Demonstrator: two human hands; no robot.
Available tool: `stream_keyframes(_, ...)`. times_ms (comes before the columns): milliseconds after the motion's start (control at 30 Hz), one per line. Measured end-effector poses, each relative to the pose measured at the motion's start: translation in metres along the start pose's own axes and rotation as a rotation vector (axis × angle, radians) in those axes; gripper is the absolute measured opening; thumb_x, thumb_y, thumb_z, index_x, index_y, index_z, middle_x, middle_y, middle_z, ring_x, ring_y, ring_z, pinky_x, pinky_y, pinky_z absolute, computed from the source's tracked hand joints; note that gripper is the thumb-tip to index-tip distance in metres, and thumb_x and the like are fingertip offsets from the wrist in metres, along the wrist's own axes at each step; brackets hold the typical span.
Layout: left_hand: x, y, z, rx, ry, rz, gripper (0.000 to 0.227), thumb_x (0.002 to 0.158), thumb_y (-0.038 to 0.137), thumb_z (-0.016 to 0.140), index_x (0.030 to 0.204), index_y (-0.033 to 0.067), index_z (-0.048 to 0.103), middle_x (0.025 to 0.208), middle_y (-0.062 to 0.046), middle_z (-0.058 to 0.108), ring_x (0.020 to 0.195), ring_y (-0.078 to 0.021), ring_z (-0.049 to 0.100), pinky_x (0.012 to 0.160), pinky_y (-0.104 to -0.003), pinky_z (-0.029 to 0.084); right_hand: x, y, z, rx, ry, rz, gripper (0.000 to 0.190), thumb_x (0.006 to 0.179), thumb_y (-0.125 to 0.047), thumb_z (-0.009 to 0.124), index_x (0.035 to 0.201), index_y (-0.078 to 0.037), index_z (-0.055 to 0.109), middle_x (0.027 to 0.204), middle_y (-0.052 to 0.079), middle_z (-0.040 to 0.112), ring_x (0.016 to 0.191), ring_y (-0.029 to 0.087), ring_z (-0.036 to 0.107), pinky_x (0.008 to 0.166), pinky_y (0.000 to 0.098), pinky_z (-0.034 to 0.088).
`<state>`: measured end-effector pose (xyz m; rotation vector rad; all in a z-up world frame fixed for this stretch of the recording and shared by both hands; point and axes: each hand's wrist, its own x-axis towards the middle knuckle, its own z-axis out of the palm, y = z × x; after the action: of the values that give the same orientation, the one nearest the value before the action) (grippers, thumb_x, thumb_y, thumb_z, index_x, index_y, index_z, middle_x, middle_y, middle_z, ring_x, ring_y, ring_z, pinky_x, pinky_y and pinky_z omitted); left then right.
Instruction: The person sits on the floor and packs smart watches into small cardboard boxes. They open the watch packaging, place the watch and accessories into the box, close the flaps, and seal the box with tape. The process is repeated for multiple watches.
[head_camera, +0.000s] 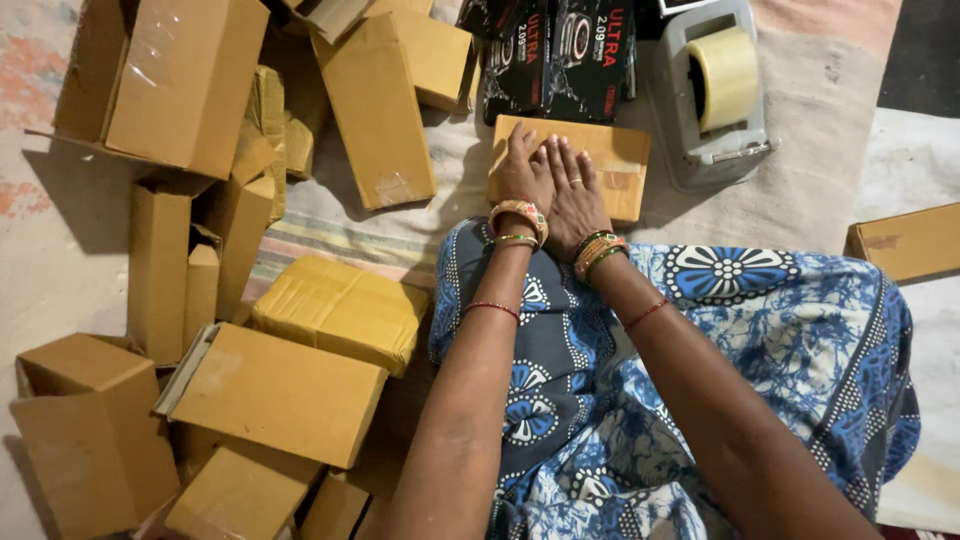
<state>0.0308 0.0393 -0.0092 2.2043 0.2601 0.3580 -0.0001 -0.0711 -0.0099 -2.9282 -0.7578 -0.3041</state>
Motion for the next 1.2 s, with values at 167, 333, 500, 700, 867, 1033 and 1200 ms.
stream_keyframes(167,0.000,0.001,0.002,0.303,-0.058,0.247,0.066,0.096,0.024,0.064,0.154,0.0069,0.038,0.153,-0.018,0.050,0.146,-0.0322,0.045,0.126,-0.042,0.033,-0.013,0.020,-0.009,0.194,-0.018,0.042,0.078,0.104,-0.045,0.035,0.161,0.006,0.021,0.169,0.028,0.015,0.159,0.036,0.006,0.127,0.0475,0.001)
stream_keyframes(333,-0.009,0.042,-0.022,0.554,-0.238,0.080,0.103,0.082,0.056,0.072,0.157,0.0052,0.023,0.168,-0.017,0.019,0.154,-0.0294,0.014,0.124,-0.047,0.012,-0.038,0.046,-0.033,0.160,-0.026,0.182,0.087,0.101,-0.053,0.042,0.161,0.006,0.020,0.169,0.026,0.015,0.158,0.037,0.009,0.127,0.0492,0.007)
stream_keyframes(500,-0.002,0.073,-0.049,0.564,-0.244,-0.221,0.147,0.062,0.075,0.084,0.159,0.0004,0.003,0.170,-0.019,0.005,0.153,-0.0312,0.008,0.119,-0.052,0.011,-0.044,0.045,-0.043,0.326,-0.044,0.290,0.091,0.100,-0.058,0.043,0.160,0.006,0.019,0.170,0.026,0.012,0.158,0.039,0.007,0.122,0.0433,0.023)
stream_keyframes(700,0.021,0.025,-0.028,0.299,-0.079,-0.308,0.121,0.067,0.056,0.089,0.160,0.0110,0.025,0.147,-0.016,0.055,0.133,-0.0347,0.055,0.111,-0.044,0.045,-0.043,0.046,-0.033,0.241,-0.001,0.254,0.091,0.104,-0.057,0.041,0.160,0.010,0.018,0.169,0.028,0.011,0.158,0.039,0.005,0.127,0.0440,0.016)
stream_keyframes(867,0.033,-0.013,-0.006,0.174,0.017,-0.410,0.090,0.076,0.048,0.082,0.156,0.0263,0.047,0.134,-0.014,0.070,0.120,-0.0312,0.069,0.100,-0.042,0.055,-0.043,0.044,-0.025,0.264,0.041,0.289,0.090,0.107,-0.055,0.041,0.159,0.014,0.014,0.168,0.033,0.007,0.158,0.042,0.001,0.129,0.0472,0.003)
stream_keyframes(1033,0.022,-0.004,-0.012,0.210,0.052,-0.296,0.093,0.077,0.056,0.079,0.155,0.0206,0.042,0.133,-0.016,0.067,0.118,-0.0345,0.066,0.093,-0.047,0.054,-0.035,0.031,-0.030,0.166,0.004,0.372,0.082,0.102,-0.049,0.038,0.160,0.005,0.018,0.170,0.025,0.009,0.156,0.037,-0.001,0.120,0.0598,-0.007)
stream_keyframes(1200,0.018,0.010,-0.018,0.196,0.085,-0.387,0.067,0.088,0.052,0.063,0.146,0.0213,0.049,0.128,-0.014,0.066,0.112,-0.0351,0.066,0.089,-0.050,0.054,-0.015,0.004,-0.026,0.179,-0.047,0.143,0.075,0.102,-0.047,0.032,0.164,-0.006,0.021,0.173,0.012,0.014,0.160,0.029,0.000,0.123,0.0586,-0.012)
